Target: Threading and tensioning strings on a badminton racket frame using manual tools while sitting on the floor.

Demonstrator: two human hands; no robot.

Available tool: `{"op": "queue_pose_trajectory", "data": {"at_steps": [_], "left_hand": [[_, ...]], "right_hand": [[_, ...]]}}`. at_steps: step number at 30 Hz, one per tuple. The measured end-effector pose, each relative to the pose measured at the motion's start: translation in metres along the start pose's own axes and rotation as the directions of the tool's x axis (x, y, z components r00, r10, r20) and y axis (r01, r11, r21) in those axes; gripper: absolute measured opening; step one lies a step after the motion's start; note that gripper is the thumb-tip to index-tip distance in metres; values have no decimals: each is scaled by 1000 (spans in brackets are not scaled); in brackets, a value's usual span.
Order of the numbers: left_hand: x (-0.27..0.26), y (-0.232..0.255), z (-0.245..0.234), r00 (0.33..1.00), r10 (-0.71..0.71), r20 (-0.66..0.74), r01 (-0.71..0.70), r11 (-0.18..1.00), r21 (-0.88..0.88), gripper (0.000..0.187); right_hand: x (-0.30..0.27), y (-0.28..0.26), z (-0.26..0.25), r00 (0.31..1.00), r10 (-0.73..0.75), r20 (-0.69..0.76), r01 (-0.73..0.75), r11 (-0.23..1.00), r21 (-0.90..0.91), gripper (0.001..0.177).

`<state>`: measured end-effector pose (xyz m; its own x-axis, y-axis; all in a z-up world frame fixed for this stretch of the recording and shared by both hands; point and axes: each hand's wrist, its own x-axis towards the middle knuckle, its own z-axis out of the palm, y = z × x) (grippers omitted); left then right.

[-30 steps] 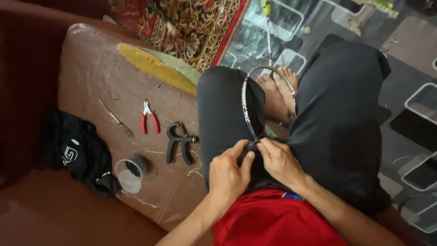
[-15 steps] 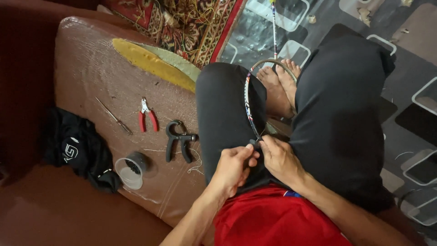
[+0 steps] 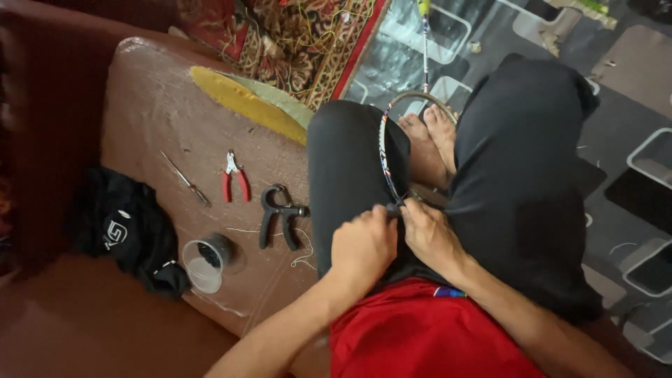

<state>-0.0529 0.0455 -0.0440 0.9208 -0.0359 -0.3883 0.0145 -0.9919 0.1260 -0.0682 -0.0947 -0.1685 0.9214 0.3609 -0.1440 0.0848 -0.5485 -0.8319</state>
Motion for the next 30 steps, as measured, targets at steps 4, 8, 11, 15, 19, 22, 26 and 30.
{"op": "queue_pose_trajectory", "data": {"at_steps": [4, 8, 11, 15, 19, 22, 26, 30], "left_hand": [[19, -21, -9, 738, -213, 641, 639, 525, -562, 32], [11, -20, 5, 756, -236, 611, 627, 529, -572, 33], [-2, -3, 2, 917, -238, 321, 357, 847, -393, 41], [-27, 30, -7, 972, -202, 117, 213, 974, -83, 32], [-26, 44, -27, 982, -141, 122, 157, 979, -129, 26], [-3, 33, -42, 990, -8, 140, 27, 991, -131, 20], [31, 1, -55, 965, -52, 258, 106, 974, -199, 24], [13, -21, -39, 910, -190, 369, 382, 730, -567, 36]], "right_hand": [[-2, -6, -3, 999, 49, 23, -50, 998, 43, 18], [-4, 1, 4, 998, 40, 39, -39, 999, -10, 18], [-2, 4, 8, 997, 69, 33, -69, 998, 0, 19], [-9, 7, 8, 997, 63, 45, -63, 998, 3, 17], [-9, 10, -4, 984, 24, 174, -53, 985, 164, 56], [-4, -14, -24, 992, 18, 129, -39, 986, 163, 22], [0, -24, -24, 998, 22, 53, -23, 1000, 14, 21], [1, -24, -13, 994, 76, 73, -78, 997, 22, 14]]}}
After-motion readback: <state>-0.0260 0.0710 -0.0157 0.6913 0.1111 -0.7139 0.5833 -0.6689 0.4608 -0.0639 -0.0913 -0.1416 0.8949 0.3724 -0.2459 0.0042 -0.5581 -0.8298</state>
